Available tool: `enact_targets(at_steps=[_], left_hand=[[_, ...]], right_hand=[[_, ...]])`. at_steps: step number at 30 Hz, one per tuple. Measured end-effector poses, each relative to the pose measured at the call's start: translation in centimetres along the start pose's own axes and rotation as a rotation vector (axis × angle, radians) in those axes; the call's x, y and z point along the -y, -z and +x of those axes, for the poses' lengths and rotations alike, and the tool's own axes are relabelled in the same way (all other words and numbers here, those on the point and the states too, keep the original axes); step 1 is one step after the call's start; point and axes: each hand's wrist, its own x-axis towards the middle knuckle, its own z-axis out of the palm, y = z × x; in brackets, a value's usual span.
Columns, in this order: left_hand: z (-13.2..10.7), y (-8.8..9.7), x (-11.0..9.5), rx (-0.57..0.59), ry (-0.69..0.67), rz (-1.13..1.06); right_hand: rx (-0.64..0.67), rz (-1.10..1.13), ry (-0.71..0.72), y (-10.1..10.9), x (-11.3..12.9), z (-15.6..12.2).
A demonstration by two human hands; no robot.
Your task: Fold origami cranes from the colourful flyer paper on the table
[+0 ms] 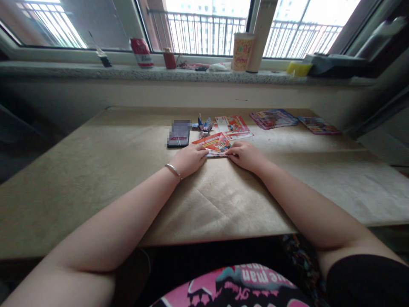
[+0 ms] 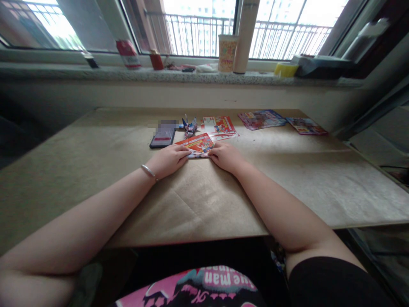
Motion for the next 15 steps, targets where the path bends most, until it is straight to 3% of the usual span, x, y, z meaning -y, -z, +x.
enact_targets(at_steps=[15], left_hand=[[0.07,0.22,-0.51,-0.036,0.049,-0.067]], right_hand=[[0.025,-0.053,0.011,0.12,0.07,0.00]])
